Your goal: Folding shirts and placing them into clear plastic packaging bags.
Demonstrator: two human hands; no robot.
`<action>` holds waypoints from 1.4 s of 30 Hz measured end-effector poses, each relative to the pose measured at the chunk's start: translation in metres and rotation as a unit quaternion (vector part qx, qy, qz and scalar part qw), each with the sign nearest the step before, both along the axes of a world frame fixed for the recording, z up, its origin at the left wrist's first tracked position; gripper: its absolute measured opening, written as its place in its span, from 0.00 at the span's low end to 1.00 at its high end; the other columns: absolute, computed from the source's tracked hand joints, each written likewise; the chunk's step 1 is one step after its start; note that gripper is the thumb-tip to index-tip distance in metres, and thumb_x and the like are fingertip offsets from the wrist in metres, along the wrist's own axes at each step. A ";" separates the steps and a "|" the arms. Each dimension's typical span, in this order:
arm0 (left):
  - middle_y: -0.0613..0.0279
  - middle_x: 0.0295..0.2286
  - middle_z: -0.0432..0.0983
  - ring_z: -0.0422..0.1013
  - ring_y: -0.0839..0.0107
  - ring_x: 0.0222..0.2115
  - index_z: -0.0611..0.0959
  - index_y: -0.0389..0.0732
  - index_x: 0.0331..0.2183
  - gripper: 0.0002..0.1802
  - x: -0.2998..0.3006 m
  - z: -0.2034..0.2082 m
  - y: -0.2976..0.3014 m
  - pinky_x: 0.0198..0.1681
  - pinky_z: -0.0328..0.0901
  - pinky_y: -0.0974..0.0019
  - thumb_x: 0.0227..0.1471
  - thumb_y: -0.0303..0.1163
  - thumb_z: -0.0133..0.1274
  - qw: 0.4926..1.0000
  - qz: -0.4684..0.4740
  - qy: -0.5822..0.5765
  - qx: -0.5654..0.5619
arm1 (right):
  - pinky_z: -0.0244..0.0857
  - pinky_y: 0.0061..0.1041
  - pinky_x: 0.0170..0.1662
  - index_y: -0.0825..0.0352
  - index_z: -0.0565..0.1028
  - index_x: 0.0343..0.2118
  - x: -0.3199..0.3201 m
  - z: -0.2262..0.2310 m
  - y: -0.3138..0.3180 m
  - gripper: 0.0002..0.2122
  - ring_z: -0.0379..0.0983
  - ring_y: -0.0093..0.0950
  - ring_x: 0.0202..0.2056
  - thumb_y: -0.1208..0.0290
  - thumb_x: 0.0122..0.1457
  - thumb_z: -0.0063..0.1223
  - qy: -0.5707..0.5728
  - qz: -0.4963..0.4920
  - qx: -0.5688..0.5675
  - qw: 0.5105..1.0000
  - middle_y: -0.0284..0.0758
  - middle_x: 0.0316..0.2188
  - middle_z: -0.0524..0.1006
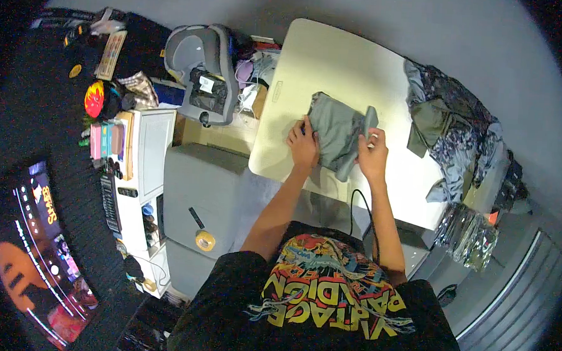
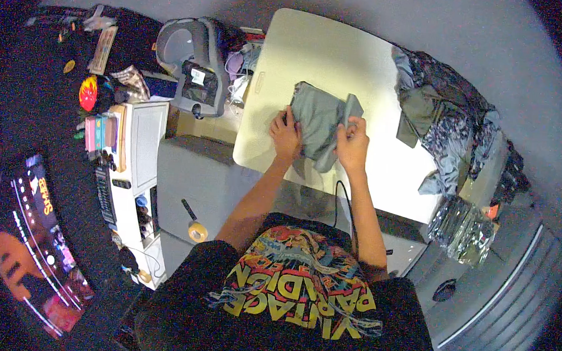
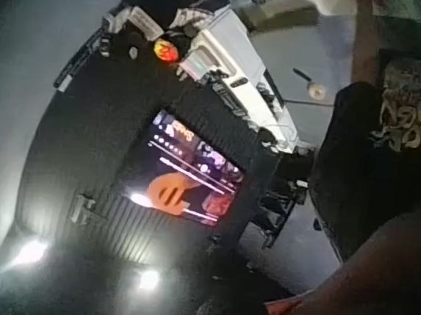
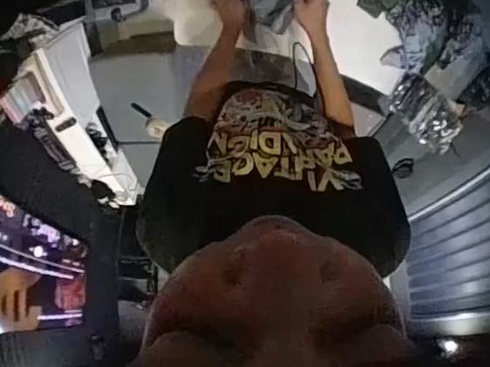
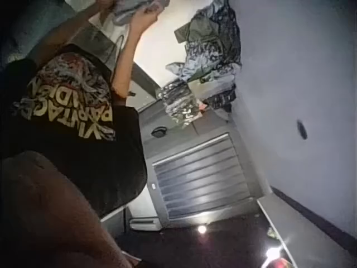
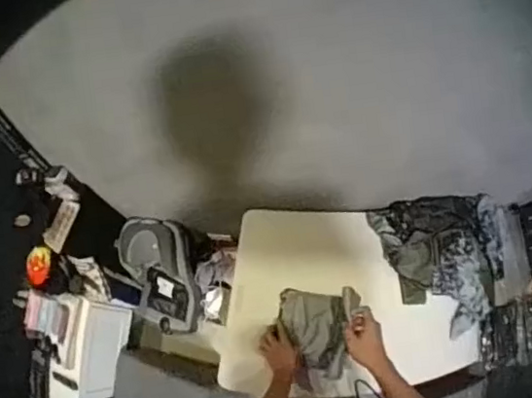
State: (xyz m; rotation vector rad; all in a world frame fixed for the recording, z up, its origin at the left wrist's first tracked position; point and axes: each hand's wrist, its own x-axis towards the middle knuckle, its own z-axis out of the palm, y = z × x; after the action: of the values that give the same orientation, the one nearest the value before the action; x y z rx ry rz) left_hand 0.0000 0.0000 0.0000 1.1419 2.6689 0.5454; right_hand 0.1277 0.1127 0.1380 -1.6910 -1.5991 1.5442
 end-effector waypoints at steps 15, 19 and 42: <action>0.51 0.32 0.79 0.72 0.54 0.37 0.85 0.38 0.36 0.14 -0.086 0.041 -0.033 0.43 0.67 0.56 0.49 0.35 0.61 0.906 0.050 -0.373 0.196 | 0.67 0.40 0.31 0.68 0.67 0.48 -0.118 -0.099 -0.001 0.16 0.74 0.43 0.23 0.74 0.56 0.53 -0.045 0.194 -0.019 0.980 0.42 0.19 0.74; 0.50 0.34 0.78 0.71 0.52 0.38 0.84 0.37 0.34 0.15 -0.079 0.039 -0.043 0.46 0.66 0.55 0.42 0.34 0.64 0.966 0.038 -0.225 0.124 | 0.69 0.39 0.39 0.65 0.70 0.48 -0.123 -0.070 0.036 0.16 0.75 0.41 0.35 0.76 0.56 0.53 -0.075 0.344 0.103 0.930 0.42 0.32 0.77; 0.51 0.31 0.79 0.76 0.55 0.33 0.80 0.38 0.39 0.17 -0.049 0.089 -0.034 0.40 0.68 0.57 0.47 0.33 0.63 0.940 0.046 -0.301 0.154 | 0.70 0.36 0.43 0.65 0.82 0.32 -0.148 -0.020 0.144 0.15 0.76 0.41 0.38 0.73 0.37 0.68 -0.130 0.716 0.227 0.647 0.43 0.31 0.80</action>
State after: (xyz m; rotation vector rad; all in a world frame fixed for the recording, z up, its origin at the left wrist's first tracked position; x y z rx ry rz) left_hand -0.0486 -0.0338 0.0892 0.7448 2.1518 1.1512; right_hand -0.0201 0.2566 0.1180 -0.0488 -3.4368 0.9918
